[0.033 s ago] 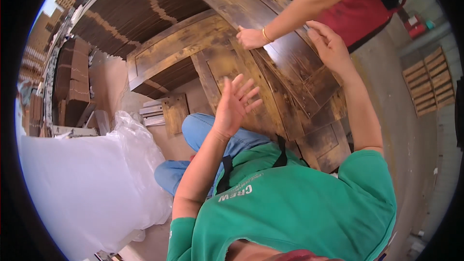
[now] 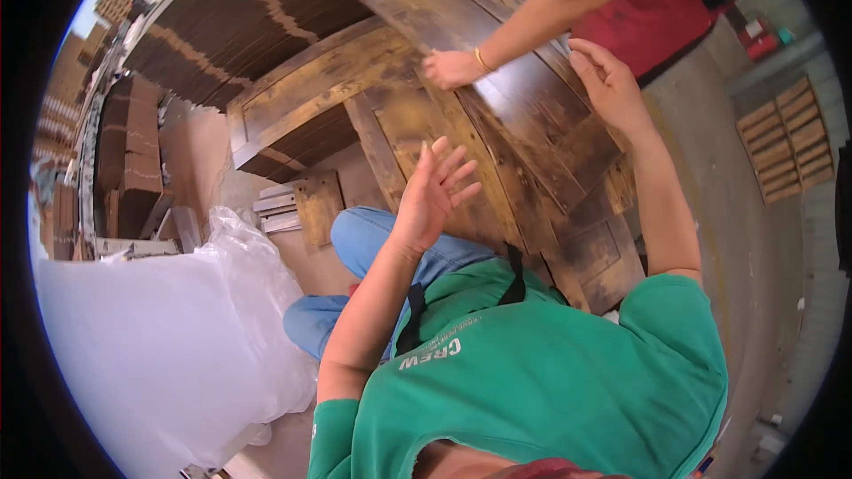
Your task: The person wipes wooden panels using a sponge and a cloth on a table, then organizes and stacks the wooden panels by hand.
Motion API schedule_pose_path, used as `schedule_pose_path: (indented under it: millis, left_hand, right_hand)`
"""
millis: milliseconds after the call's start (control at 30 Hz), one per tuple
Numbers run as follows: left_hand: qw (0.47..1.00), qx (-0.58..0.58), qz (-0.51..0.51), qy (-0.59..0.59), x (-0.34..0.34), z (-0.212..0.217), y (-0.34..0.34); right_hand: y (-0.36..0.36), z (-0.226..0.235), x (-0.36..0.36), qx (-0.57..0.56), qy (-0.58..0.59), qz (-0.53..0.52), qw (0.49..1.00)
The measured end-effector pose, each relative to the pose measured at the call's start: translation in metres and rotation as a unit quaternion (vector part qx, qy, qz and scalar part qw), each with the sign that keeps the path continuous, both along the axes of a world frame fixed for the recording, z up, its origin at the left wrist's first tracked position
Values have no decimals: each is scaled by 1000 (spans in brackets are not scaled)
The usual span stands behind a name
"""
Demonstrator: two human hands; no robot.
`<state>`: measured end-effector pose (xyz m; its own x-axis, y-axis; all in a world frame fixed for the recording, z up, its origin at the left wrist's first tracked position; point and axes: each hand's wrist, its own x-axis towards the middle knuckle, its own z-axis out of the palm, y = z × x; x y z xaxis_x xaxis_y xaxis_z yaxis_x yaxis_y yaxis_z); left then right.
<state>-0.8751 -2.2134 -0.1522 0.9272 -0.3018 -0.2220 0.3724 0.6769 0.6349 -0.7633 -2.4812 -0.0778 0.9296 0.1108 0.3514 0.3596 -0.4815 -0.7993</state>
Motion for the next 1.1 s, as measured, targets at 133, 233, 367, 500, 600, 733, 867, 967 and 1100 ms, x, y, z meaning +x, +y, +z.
schedule_pose_path:
  millis: [133,233,367,500,600,733,867,967,1100]
  left_hand:
    - [995,87,-32,33,-5,-28,-16]
    - [988,136,-41,69,-5,-49,-18]
    - [973,191,-64,115,-6,-75,-21]
    - [957,228,-98,152,-2,-81,-33]
    - [951,248,-104,154,3,-85,-36]
    - [956,245,-100,130,15,-119,-43]
    - [957,229,-131,121,23,-115,-59]
    - [950,256,-110,140,16,-105,-64]
    - [945,291,-114,99,11,-110,-70]
  right_hand:
    - [-76,-49,-2,-85,-19,-104,991]
    - [-130,-85,-13,-136,67,-170,974]
    - [-182,-136,-12,-220,151,-239,934]
    - [-212,-178,11,-299,158,-249,908]
    - [-208,-187,31,-246,257,-157,921]
    - [-219,-191,29,-215,273,-102,932]
    - [-222,-165,14,-221,277,-161,921]
    - [-188,-121,8,-136,272,-148,941]
    - [-168,-112,-9,-125,272,-77,951]
